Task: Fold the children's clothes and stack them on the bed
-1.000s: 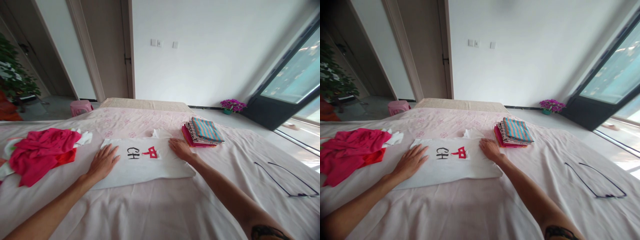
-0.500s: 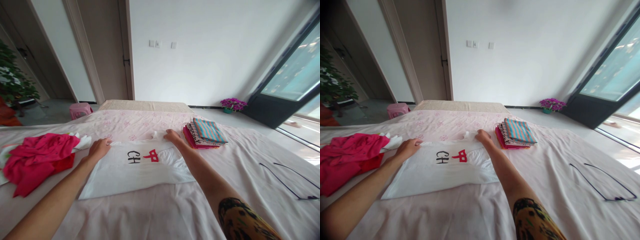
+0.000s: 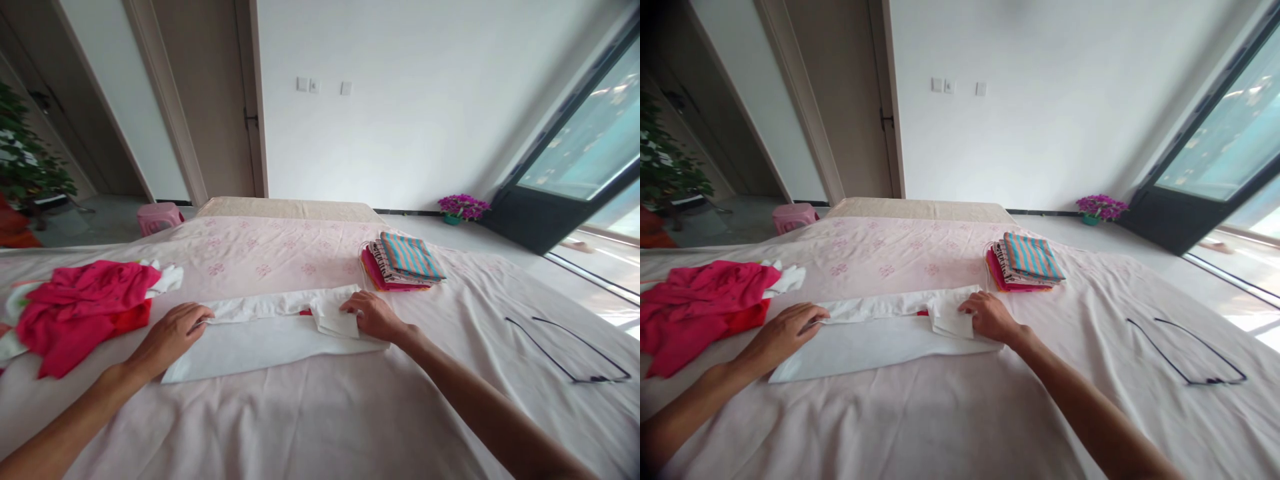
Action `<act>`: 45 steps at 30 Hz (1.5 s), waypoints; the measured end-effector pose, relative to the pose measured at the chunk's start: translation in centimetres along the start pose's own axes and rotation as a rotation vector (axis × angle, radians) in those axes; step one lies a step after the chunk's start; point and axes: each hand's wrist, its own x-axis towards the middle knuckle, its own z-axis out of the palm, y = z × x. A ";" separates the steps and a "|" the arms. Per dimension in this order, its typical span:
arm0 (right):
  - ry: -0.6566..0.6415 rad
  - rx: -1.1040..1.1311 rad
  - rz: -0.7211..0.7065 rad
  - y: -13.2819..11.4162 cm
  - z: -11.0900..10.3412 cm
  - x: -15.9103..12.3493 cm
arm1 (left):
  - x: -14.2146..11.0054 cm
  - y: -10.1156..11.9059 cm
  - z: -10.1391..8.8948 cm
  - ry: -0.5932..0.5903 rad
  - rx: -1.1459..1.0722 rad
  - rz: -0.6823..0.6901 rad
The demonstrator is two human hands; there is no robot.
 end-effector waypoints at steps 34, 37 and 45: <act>0.122 0.154 0.086 -0.4 -2.4 -4.3 | -1.8 3.5 -1.9 -0.091 0.089 0.026; 0.249 0.102 0.218 -1.9 -2.4 -2.6 | -0.2 6.1 -1.7 -0.129 -0.012 -0.026; -0.047 -0.267 0.043 -4.6 3.5 0.6 | 3.5 11.3 3.9 -0.172 -0.012 0.213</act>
